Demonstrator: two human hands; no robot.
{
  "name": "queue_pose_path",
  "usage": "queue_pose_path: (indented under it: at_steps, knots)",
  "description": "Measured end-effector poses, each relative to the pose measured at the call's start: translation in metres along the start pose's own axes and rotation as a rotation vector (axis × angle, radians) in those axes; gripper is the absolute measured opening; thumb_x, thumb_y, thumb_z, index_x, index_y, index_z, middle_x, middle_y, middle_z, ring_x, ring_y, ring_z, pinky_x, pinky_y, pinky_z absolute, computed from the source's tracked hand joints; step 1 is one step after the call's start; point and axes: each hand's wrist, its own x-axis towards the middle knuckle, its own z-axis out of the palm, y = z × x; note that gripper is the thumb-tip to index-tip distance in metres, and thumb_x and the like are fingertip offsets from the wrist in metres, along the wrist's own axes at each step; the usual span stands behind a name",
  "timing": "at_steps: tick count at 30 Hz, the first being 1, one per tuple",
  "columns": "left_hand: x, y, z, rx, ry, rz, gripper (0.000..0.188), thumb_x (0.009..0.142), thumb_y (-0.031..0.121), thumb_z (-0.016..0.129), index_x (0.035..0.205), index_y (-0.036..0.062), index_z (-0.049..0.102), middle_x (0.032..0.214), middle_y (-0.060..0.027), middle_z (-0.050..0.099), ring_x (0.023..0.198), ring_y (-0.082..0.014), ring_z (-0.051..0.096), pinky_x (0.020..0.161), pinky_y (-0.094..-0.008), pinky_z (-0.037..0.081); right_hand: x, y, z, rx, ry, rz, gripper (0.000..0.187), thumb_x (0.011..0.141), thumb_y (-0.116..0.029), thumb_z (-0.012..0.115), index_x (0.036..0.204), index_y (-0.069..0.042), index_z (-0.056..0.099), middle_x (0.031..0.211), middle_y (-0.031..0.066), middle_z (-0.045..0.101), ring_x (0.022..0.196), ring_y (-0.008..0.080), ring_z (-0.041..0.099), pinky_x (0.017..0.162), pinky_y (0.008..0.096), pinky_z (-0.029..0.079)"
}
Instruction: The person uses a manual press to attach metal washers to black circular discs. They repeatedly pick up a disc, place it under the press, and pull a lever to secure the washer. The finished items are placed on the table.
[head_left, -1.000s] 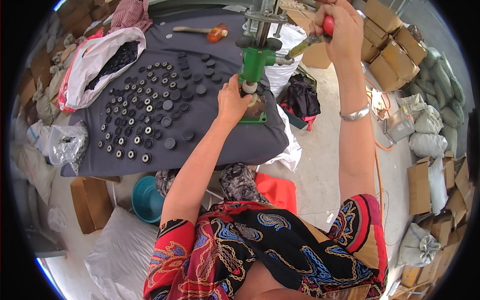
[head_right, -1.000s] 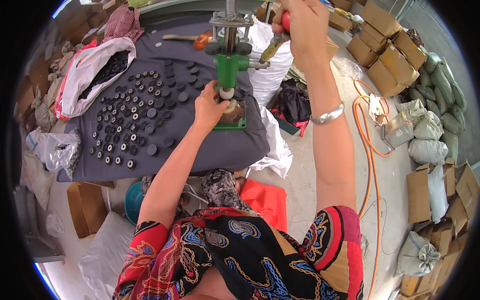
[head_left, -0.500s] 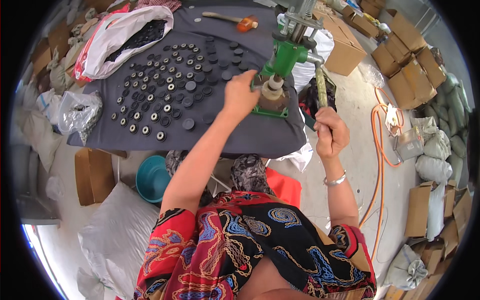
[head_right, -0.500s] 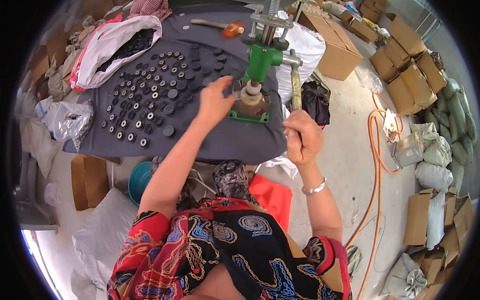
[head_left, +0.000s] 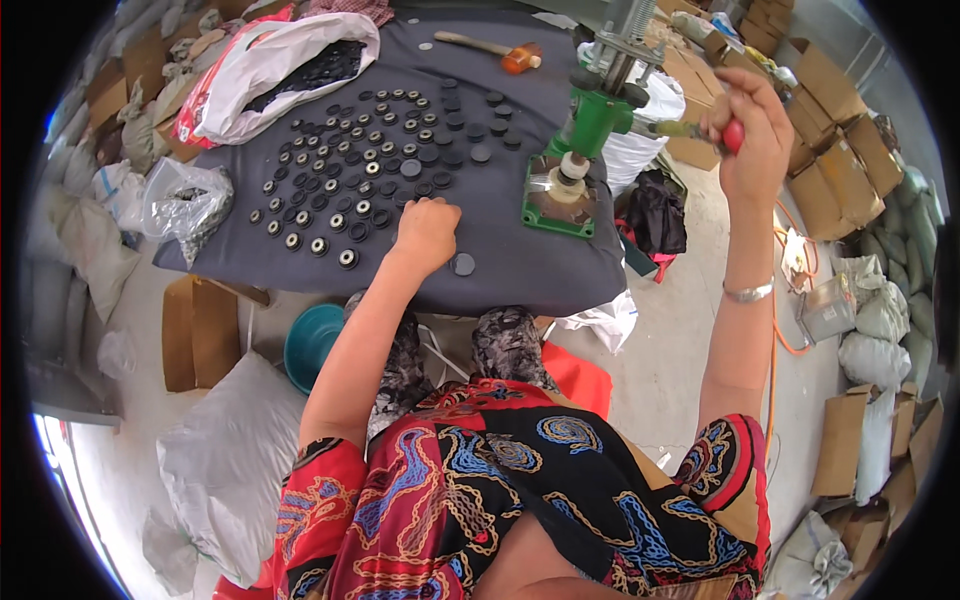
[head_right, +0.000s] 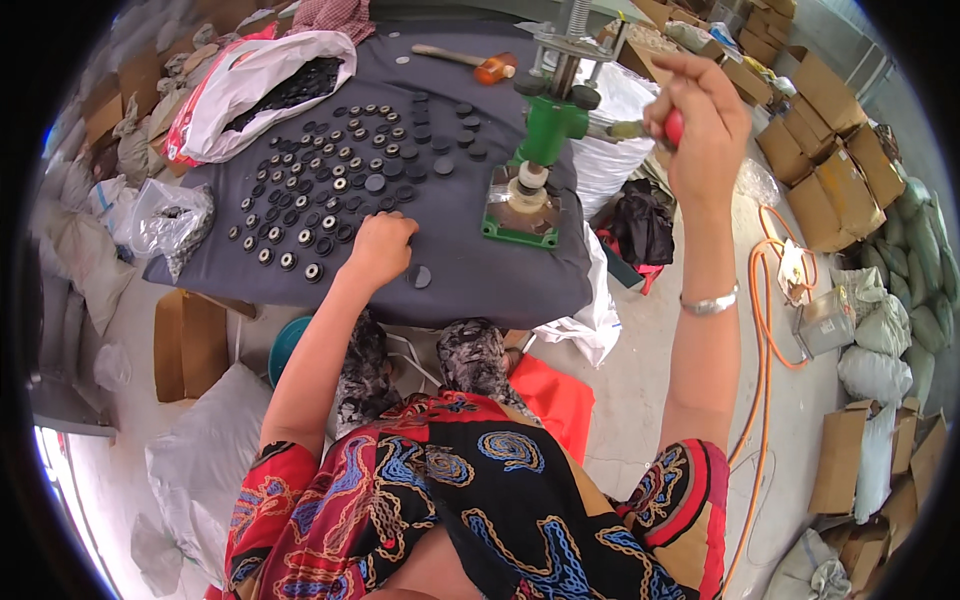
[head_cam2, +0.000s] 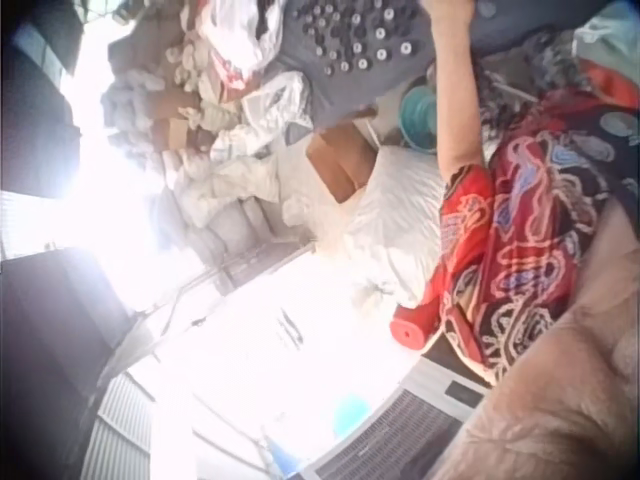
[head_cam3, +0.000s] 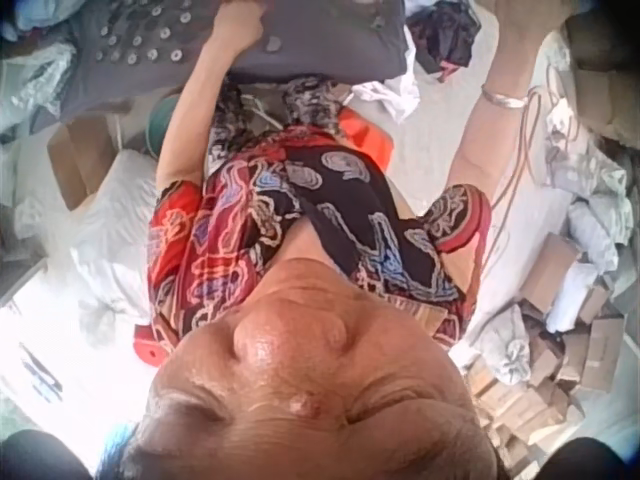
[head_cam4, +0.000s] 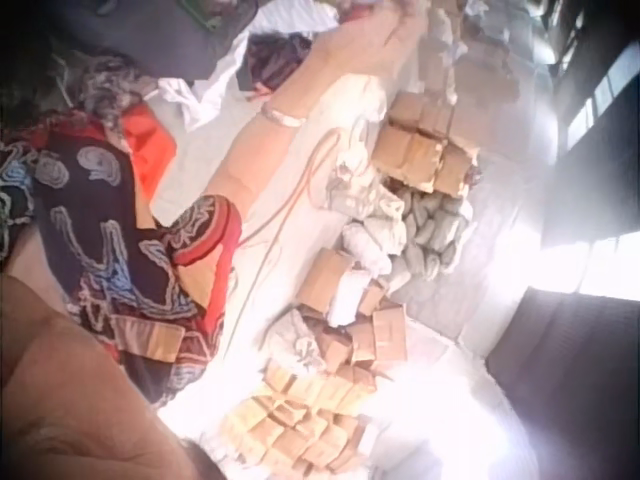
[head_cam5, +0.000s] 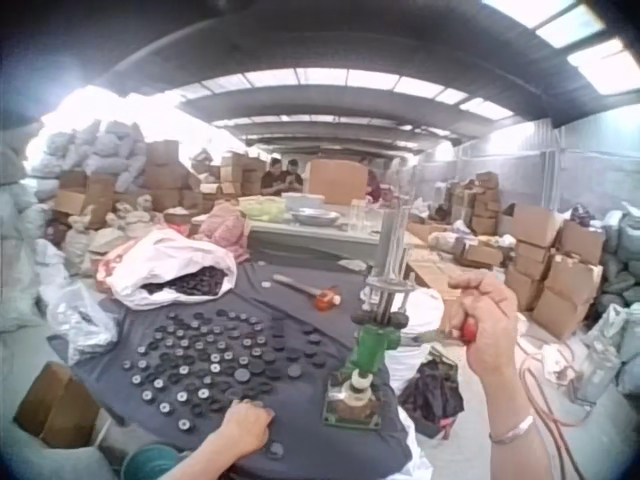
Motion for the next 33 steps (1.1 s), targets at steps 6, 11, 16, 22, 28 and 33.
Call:
queue_pose_path:
  at_steps: [6,11,16,22,28,33]
  knots:
    - [0.03,0.012,0.025,-0.256,0.209,0.038,0.036,0.07,0.002,0.067,0.106,0.0007,0.066,0.101,-0.0169,0.065,0.099,-0.0345,0.06,0.088,-0.0418,0.049,0.042,0.008,-0.01,0.004,-0.005,0.008,0.028,0.089,-0.005,0.044,0.108,0.011,0.057,0.063,0.0068,0.047,0.055,0.0144,0.043,0.058,0.0307,0.042]
    - [0.043,0.02,0.034,-0.381,0.245,-0.067,0.041,0.069,0.005,0.072,0.108,-0.0009,0.064,0.104,-0.0163,0.066,0.102,-0.0342,0.059,0.087,-0.0416,0.049,0.05,0.005,-0.002,0.017,0.118,0.045,0.022,0.082,-0.008,0.047,0.095,0.002,0.06,0.054,0.005,0.049,0.039,0.0132,0.043,0.039,0.0261,0.041]
    - [0.051,0.028,0.036,-0.381,0.276,-0.013,0.039,0.067,0.005,0.073,0.106,0.0001,0.066,0.101,-0.0154,0.067,0.099,-0.034,0.059,0.086,-0.0413,0.049,0.048,-0.002,0.003,-0.042,0.107,0.03,0.022,0.082,-0.008,0.046,0.095,0.002,0.061,0.053,0.0058,0.05,0.039,0.0132,0.043,0.038,0.0245,0.039]
    - [0.054,0.031,0.039,-0.408,0.302,0.061,0.039,0.067,0.007,0.074,0.105,0.0007,0.066,0.101,-0.0151,0.067,0.097,-0.0334,0.059,0.085,-0.0411,0.049,0.05,0.003,-0.001,-0.011,0.086,0.01,0.021,0.082,-0.006,0.045,0.094,0.003,0.059,0.052,0.0073,0.051,0.039,0.0144,0.046,0.038,0.0254,0.039]
    - [0.069,0.048,0.034,-0.589,0.377,-0.016,0.046,0.068,0.01,0.074,0.112,0.0017,0.064,0.096,-0.0157,0.067,0.087,-0.0303,0.061,0.079,-0.0397,0.05,0.05,0.004,0.001,-0.003,0.095,-0.009,0.02,0.083,-0.007,0.045,0.094,0.004,0.058,0.053,0.0076,0.051,0.039,0.0148,0.045,0.039,0.0259,0.04]
    - [0.091,0.077,0.021,-0.628,0.37,0.032,0.056,0.068,0.013,0.074,0.121,0.0024,0.057,0.097,-0.0144,0.066,0.086,-0.0281,0.061,0.078,-0.0389,0.05,0.049,0.003,0.0,-0.022,0.084,-0.015,0.021,0.083,-0.007,0.045,0.095,0.004,0.059,0.053,0.0078,0.052,0.04,0.0142,0.046,0.04,0.0255,0.04]
